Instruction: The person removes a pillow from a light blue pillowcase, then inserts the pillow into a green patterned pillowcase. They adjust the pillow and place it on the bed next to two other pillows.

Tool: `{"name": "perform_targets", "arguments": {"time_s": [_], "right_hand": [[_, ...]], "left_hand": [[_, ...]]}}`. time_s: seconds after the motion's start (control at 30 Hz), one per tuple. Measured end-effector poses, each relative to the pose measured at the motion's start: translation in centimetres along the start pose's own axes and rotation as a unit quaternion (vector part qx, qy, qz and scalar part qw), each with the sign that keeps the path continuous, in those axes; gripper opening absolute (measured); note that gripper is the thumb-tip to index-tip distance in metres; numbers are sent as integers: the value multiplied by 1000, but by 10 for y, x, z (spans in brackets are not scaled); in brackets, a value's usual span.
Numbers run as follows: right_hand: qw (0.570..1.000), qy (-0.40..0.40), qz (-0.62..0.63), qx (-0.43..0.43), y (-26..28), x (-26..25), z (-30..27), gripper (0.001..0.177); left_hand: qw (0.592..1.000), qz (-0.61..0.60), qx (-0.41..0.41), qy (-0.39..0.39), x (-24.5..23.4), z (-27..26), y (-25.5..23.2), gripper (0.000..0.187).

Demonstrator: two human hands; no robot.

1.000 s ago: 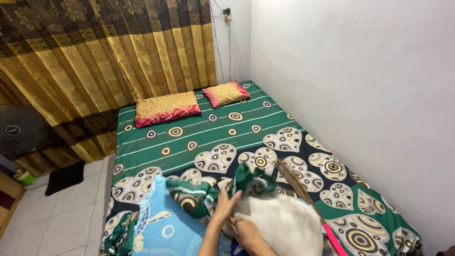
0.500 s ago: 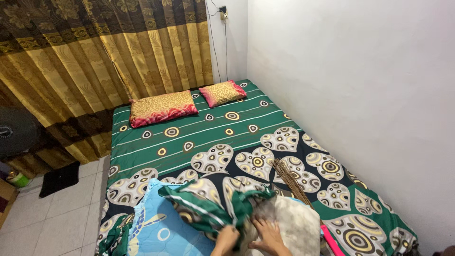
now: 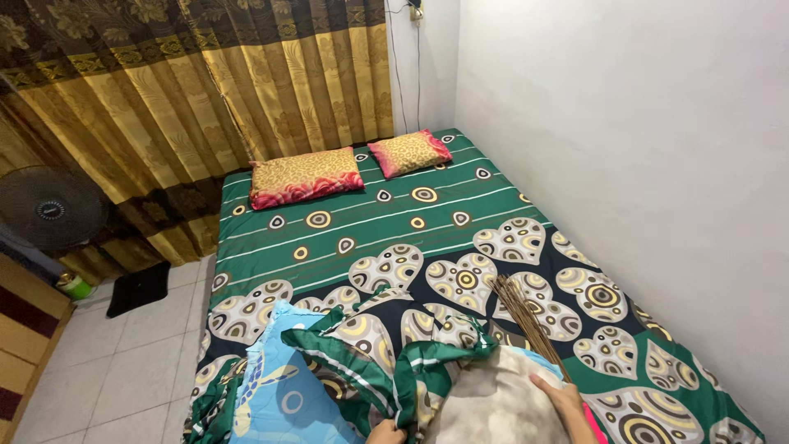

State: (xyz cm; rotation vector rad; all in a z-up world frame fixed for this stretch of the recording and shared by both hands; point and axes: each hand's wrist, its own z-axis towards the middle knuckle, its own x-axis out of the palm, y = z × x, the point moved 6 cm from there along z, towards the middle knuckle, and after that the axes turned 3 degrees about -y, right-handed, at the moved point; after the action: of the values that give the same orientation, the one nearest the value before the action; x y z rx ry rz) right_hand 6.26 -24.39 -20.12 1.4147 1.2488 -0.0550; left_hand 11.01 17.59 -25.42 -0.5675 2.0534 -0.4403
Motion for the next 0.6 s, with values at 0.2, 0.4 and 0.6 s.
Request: {"name": "perform_targets", "arguments": {"time_s": [0.2, 0.4, 0.6], "right_hand": [[879, 272, 329, 211, -35, 37, -18, 56], [889, 222, 400, 28, 27, 7, -32, 41], [837, 218, 477, -155, 72, -68, -89, 38]], "left_hand": [[981, 29, -32, -189, -68, -57, -6, 52], [896, -95, 304, -309, -144, -113, -120, 103], [896, -50, 302, -322, -142, -91, -185, 103]]}}
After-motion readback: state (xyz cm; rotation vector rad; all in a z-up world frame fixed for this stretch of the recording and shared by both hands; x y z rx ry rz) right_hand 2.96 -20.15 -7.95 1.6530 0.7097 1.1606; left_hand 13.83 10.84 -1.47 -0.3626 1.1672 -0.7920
